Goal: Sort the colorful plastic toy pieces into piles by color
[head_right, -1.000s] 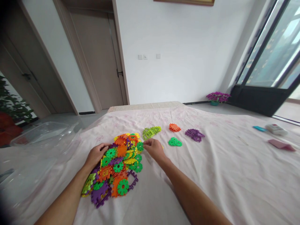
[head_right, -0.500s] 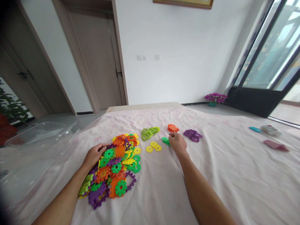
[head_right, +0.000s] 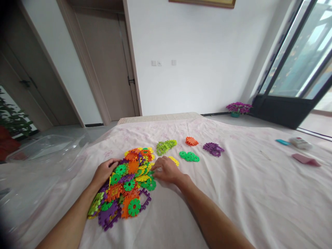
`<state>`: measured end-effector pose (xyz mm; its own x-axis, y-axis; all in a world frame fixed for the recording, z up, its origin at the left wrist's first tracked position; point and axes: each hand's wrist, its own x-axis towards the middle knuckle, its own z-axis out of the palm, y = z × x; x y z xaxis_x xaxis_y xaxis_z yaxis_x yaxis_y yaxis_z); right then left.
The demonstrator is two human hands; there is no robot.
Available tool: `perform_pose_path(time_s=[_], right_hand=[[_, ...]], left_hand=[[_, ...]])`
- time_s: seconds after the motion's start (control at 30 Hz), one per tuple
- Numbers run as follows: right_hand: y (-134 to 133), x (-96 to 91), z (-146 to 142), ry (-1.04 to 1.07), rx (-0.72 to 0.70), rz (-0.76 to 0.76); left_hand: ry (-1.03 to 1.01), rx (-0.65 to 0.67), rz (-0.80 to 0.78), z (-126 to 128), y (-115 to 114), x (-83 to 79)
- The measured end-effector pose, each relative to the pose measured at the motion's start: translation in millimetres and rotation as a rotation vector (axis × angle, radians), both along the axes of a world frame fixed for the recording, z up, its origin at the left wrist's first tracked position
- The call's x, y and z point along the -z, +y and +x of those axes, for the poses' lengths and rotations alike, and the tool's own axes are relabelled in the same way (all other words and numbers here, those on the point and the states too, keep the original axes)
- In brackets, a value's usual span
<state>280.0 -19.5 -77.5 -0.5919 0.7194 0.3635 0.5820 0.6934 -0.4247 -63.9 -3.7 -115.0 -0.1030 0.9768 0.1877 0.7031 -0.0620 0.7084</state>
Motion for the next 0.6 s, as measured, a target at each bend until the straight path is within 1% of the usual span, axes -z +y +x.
perform_pose_path(time_s=[0.13,0.33,0.43,0.6], right_hand=[[-4.6,-3.6,-1.9,-0.109,-0.084,0.008],[-2.9,-9.5,4.1,-0.16,-0.179,0.014],[-3.7,-7.5,3.4,-0.17,-0.162,0.049],[-6.9,1.4,-7.1,-0.155,-0.098,0.157]], left_hand=[[-0.004,0.001,-0.003,0.0,-0.8,-0.7],[0.006,-0.003,-0.012,0.1,-0.9,-0.8],[0.013,-0.002,-0.008,0.2,-0.9,-0.4],[0.031,0.005,0.0,-1.0,-0.5,0.3]])
